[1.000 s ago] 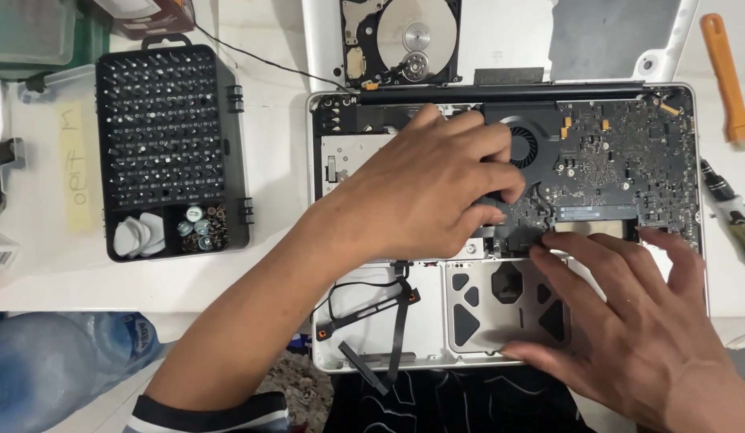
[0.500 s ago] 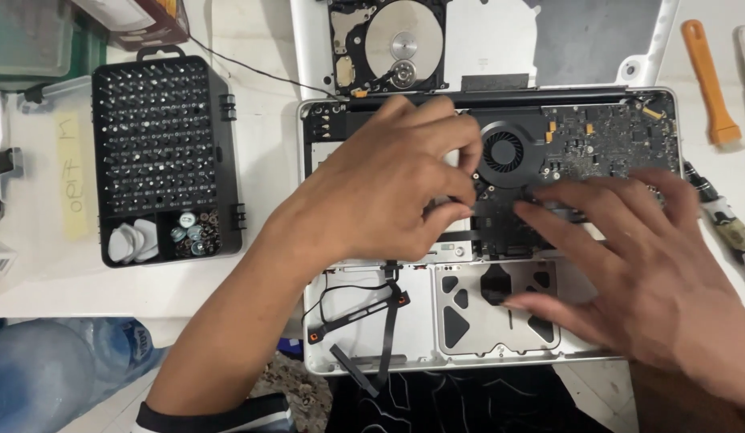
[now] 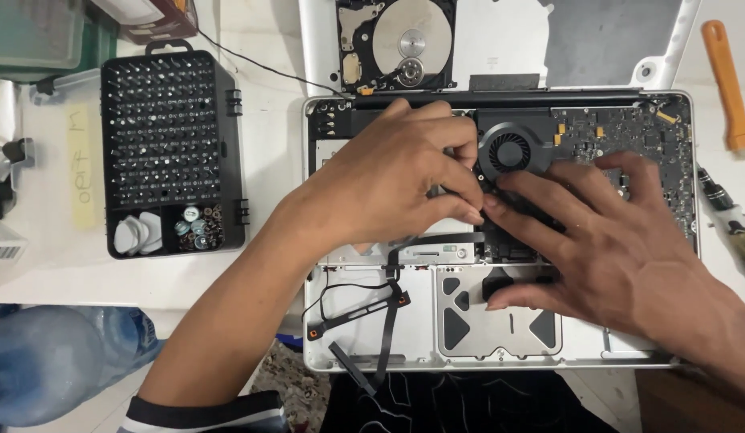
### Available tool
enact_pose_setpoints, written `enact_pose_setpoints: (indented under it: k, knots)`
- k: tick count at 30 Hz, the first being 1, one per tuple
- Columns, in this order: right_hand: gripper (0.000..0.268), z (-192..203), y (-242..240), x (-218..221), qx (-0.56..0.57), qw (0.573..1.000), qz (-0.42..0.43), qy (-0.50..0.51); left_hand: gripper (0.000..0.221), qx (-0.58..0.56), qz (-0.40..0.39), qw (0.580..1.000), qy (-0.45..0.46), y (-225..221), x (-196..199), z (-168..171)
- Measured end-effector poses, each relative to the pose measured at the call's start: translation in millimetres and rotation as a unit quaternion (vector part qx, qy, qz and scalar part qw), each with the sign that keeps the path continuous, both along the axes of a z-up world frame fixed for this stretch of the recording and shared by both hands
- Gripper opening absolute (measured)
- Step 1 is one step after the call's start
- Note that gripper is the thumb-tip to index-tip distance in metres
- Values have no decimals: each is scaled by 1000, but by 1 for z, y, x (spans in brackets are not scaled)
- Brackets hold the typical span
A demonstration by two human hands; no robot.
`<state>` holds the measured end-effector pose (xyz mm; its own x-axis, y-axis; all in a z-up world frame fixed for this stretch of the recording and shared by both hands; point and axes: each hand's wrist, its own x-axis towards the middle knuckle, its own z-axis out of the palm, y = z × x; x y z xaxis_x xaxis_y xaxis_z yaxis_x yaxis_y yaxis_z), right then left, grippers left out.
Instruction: Disconnecting and reconnecting internal ribbon cables and components during a laptop repair process.
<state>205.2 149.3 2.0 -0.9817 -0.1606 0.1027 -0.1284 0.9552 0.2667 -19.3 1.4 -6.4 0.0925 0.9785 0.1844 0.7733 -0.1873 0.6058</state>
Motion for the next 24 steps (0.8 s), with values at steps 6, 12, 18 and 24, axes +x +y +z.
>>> enact_pose_setpoints:
  k: [6,12,18,24]
  knots:
    - [85,1,-1,-3,4,1000,5,19,14,15,1,1000,-3,1,0,-4]
    - [82,3,-2,-4,3,999,13,33,13,6,14,1000,-7,1,2,-2]
    - [86,0,-1,-1,-47,998,0,39,10,-5,18,1000,-22,-1,4,1]
    - [74,1,3,3,-161,984,28,71,14,-27,16,998,-50,-2,3,6]
